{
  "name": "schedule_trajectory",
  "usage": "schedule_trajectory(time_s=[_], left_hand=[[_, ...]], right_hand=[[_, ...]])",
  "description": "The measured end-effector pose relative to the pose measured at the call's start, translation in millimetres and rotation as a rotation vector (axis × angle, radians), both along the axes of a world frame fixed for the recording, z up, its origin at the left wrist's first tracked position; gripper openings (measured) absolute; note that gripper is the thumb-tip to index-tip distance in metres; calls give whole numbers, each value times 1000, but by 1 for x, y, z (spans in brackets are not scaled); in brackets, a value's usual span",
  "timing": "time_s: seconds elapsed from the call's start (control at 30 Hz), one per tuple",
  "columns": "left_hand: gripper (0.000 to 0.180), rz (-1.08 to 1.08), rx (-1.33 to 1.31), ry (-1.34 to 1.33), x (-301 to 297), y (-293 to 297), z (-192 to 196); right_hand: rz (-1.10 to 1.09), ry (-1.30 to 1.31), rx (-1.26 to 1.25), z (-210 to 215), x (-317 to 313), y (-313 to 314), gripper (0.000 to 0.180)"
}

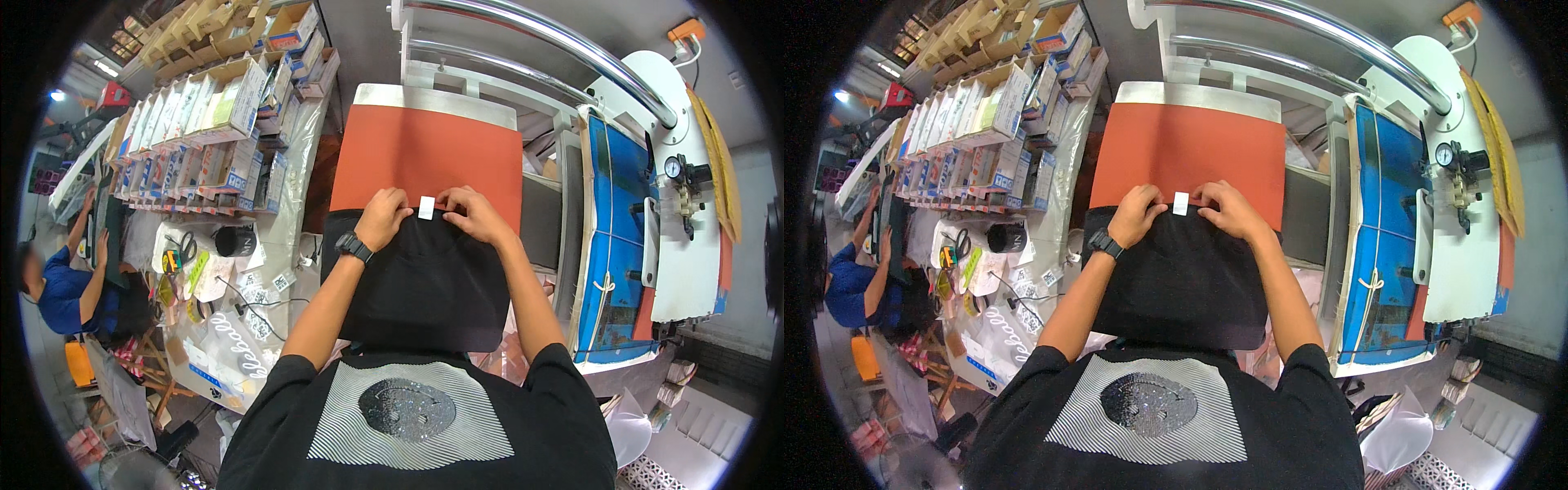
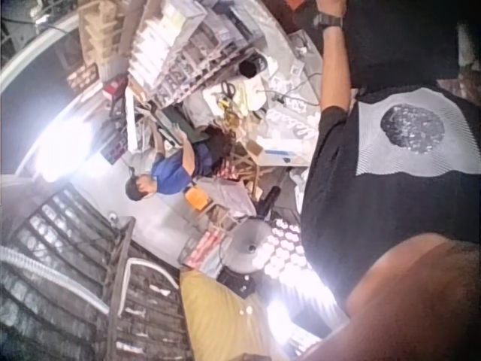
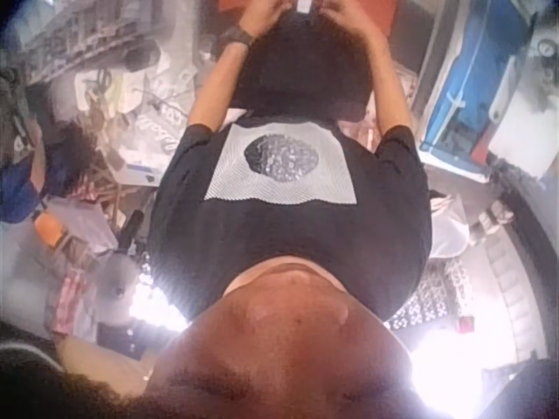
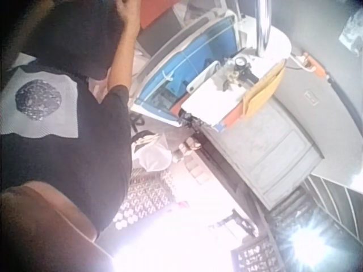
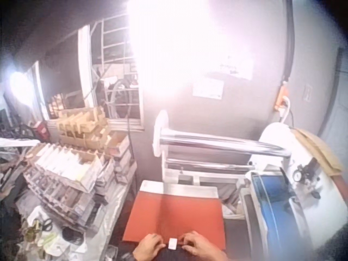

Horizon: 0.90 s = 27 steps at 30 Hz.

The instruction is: The person cuts a graphic from a sheet with scissors, places a black t-shirt on a heat press machine, positions the graphic and a small label on the garment, and then pulls down the heat press lever.

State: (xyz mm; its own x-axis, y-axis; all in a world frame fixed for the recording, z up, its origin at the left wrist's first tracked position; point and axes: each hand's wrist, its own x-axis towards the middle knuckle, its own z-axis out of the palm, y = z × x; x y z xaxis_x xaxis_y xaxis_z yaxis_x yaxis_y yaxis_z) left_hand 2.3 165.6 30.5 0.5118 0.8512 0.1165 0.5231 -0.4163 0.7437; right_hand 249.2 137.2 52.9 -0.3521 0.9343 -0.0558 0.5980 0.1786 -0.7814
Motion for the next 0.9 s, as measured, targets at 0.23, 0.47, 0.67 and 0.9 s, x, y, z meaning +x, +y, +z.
schedule_trajectory(time_s=[0.23, 0.47, 0.67, 0.9], left_hand=[[16, -78, 43, -74, 1, -5, -5], [19, -157, 148, 150, -1, -5, -6], [22, 143, 316, -12, 3, -3, 16], [52, -98, 30, 101, -10, -47, 9]], right_hand=[[-54, 130, -113, 1, -1, -9, 16], [37, -189, -16, -6, -5, -4, 20], [-297, -365, 414, 7, -19, -27, 21], [-201, -487, 132, 9, -37, -71, 45]])
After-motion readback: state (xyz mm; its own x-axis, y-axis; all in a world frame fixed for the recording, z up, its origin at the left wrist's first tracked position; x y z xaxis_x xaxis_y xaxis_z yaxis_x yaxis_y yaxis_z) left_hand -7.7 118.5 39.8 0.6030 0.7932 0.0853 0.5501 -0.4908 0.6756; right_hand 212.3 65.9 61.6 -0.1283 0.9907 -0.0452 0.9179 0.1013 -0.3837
